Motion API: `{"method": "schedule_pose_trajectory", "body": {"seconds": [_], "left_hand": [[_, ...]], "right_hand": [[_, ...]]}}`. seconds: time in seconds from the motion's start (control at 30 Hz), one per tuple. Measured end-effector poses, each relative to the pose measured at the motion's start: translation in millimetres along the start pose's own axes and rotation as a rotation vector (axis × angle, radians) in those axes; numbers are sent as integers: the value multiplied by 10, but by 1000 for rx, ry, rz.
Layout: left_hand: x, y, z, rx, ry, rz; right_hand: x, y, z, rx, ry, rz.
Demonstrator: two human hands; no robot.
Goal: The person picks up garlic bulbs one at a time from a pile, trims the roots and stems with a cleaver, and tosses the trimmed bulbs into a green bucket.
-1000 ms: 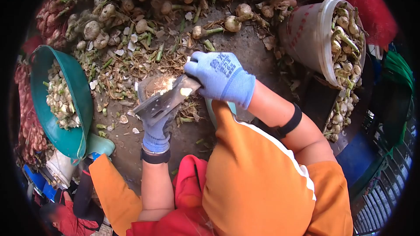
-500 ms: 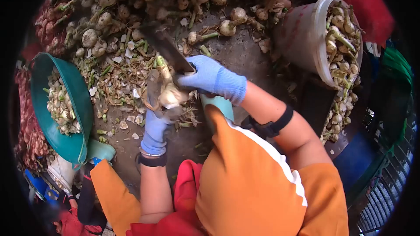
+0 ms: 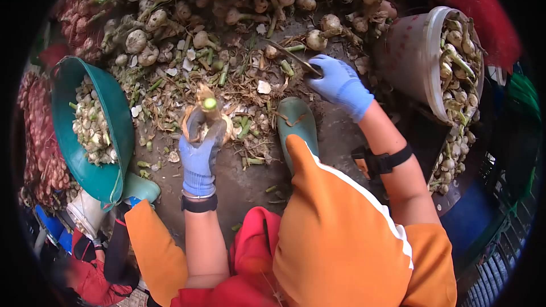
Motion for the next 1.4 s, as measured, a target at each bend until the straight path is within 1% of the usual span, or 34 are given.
{"method": "schedule_pose_trajectory", "body": {"seconds": [0.03, 0.07, 0.1, 0.13, 0.17, 0.23, 0.3, 0.37, 0.4, 0.43, 0.47, 0.5, 0.53, 0.57, 0.6, 0.63, 0.7, 0.73, 0.77, 0.83, 0.87, 0.93, 0.97, 1.03, 1.07, 1.1, 1.17, 1.2, 1.23, 1.27, 1.3, 1.33, 1.37, 1.4], "left_hand": [[-97, -46, 19, 89, 208, -35], [-299, -91, 197, 178, 418, -71], [-579, -107, 534, 166, 486, -120], [-842, -56, 668, -77, 470, -387], [-1008, 31, 1041, -471, 181, -511], [-1222, 122, 1235, -469, 394, -803], [-1094, 30, 861, -153, 409, -639], [-870, -215, 363, 136, 512, -300], [-757, -248, 106, 126, 445, -174], [-689, -262, -118, 112, 383, -42], [-683, -265, -294, 121, 387, -37], [-671, -239, -428, 22, 293, -46], [-652, -227, -480, -84, 196, -59], [-630, -198, -409, 17, 334, -107], [-600, -157, -271, 92, 430, -96], [-577, -110, -142, 174, 526, -85], [-559, -97, -4, 183, 490, -100], [-534, -91, 16, 190, 448, -106], [-490, -103, 55, -18, 20, -179], [-486, -31, 150, -168, -106, -140], [-470, -17, 119, -165, -107, -137], [-441, 4, 32, -106, -159, -133], [-447, 12, 45, -106, -159, -136], [-471, 23, 110, -67, 114, -174], [-470, 34, 176, -68, 113, -172], [-467, 54, 261, 52, 199, -159], [-475, 114, 381, 289, 369, -131], [-504, 152, 319, 240, 415, -95], [-519, 122, 173, 231, 415, -87], [-535, 90, 13, 84, 315, -104], [-556, 40, -9, -64, 217, -127], [-535, -4, 6, -295, -282, -96], [-523, 3, 33, -297, -279, -97], [-502, 36, 27, -25, 123, -144]], "right_hand": [[-85, -46, -17, 53, -64, 77], [-190, -141, -19, 67, -58, 126], [-259, -231, -68, 51, -89, 114], [-467, -466, 114, 214, -136, 187], [-650, -655, 267, 377, -180, 259], [-635, -655, -100, 101, 8, 222], [-635, -804, -36, 109, 69, 268], [-530, -809, -47, 117, -119, -12], [-561, -690, -175, -91, -731, -103], [-490, -534, -338, -109, -942, -160], [-425, -307, -516, -2, -1019, -209], [-391, -106, -656, 103, -1098, -260], [-365, -42, -715, 32, -1084, -360], [-333, -12, -749, -32, -1064, -452], [-308, 20, -776, 7, -997, -346], [-242, 40, -793, 4, -994, -338], [-82, 78, -836, 278, -131, -10], [-121, 122, -803, 414, 1, 49], [-88, 179, -879, 462, 190, 17], [-123, 228, -884, 487, 323, 14], [-125, 243, -903, 490, 322, 11], [-111, 278, -950, 595, 286, -6], [-114, 276, -950, 592, 286, -5], [-121, 239, -945, 581, 285, -50], [-119, 197, -900, 563, 269, -47], [-115, 125, -842, 492, 276, -65], [-203, -77, -627, 281, 252, -39], [-202, -86, -567, 170, 214, 4], [-215, -115, -535, 181, 215, 6], [-230, -82, -577, -17, -222, -213], [-261, -25, -620, -222, -660, -421], [-311, 32, -695, -200, -895, -463], [-372, -4, -797, -84, -1071, -438], [-314, 29, -811, -83, -1002, -430]]}}
Point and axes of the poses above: each hand's wrist, its own y-axis away from the middle knuckle, its own x-axis out of the back of the hand, z = x × y, the point moved 1 cm from there along -y, towards the middle knuckle, and after that the axes turned 1 degree about -z, right-handed, at the moved point
